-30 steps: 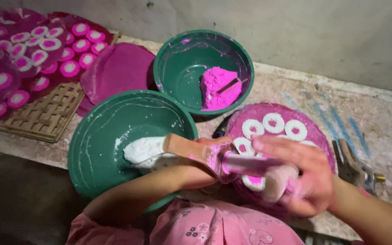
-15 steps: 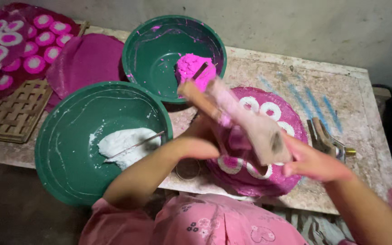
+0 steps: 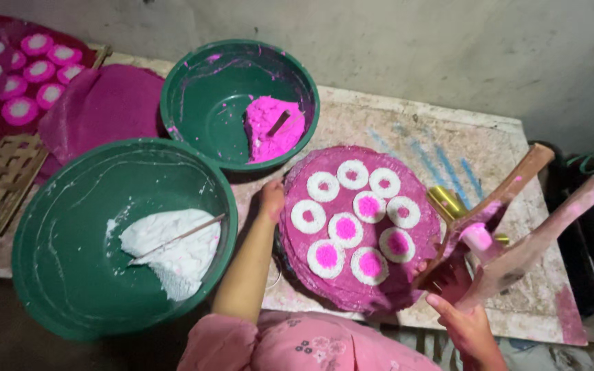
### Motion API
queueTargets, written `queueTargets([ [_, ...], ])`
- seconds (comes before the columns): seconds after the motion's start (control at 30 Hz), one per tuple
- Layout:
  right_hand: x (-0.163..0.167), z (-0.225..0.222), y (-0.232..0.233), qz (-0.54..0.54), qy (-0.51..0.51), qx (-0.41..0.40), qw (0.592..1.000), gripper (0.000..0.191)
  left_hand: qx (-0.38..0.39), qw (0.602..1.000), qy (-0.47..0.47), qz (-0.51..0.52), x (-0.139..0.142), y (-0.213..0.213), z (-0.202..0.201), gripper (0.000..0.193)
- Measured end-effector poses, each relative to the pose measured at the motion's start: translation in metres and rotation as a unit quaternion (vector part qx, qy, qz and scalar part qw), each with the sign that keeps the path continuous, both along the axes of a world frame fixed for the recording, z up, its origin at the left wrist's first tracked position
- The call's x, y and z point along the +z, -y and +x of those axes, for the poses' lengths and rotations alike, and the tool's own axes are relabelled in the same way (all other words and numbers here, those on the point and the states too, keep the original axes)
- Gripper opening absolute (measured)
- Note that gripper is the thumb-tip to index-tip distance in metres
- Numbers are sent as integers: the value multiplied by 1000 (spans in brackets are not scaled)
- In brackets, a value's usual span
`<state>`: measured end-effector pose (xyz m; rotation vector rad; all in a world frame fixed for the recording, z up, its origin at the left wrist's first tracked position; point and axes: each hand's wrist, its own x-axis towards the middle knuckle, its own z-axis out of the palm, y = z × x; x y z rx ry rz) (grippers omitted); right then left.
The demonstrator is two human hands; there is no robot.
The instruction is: The person presses pink paste from a green basin into a wooden hand mold, then ejects the molded ring piece onto a pink disc alongside similar white and pink rings. They repeat the cycle, occasionally adding white material to the mold and arranging finished rings on the discs.
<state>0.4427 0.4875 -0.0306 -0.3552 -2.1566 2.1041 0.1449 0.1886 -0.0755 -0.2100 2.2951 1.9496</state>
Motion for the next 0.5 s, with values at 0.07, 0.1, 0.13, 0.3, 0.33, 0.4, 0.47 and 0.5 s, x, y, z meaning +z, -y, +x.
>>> queueTargets([
  [0.07, -2, -2, 0, -17, -23, 1, 1000, 82, 8, 988, 13, 154, -4, 2, 5, 45],
  [0.1, -2, -4, 0, -25, -34, 6, 999, 81, 15, 981, 22, 193, -9, 3, 11, 44],
  [0.13, -3, -7, 1, -34, -44, 12, 998, 80, 22, 972, 31, 231, -12, 4, 19, 42],
  [0.3, -9, -23, 10, -74, -78, 42, 993, 74, 104, 960, 69, 251, -30, 14, 119, 46],
  [0.33, -9, -28, 13, -78, -80, 46, 993, 73, 106, 956, 94, 255, -34, 18, 138, 54],
  [0.4, -10, -36, 20, -90, -83, 56, 991, 73, 92, 951, 86, 282, -42, 24, 151, 55],
  [0.47, -9, -43, 27, -87, -70, 55, 992, 78, 79, 944, 103, 303, -47, 30, 145, 57],
  [0.5, -7, -46, 30, -86, -61, 54, 993, 81, 72, 940, 124, 311, -49, 33, 132, 58],
])
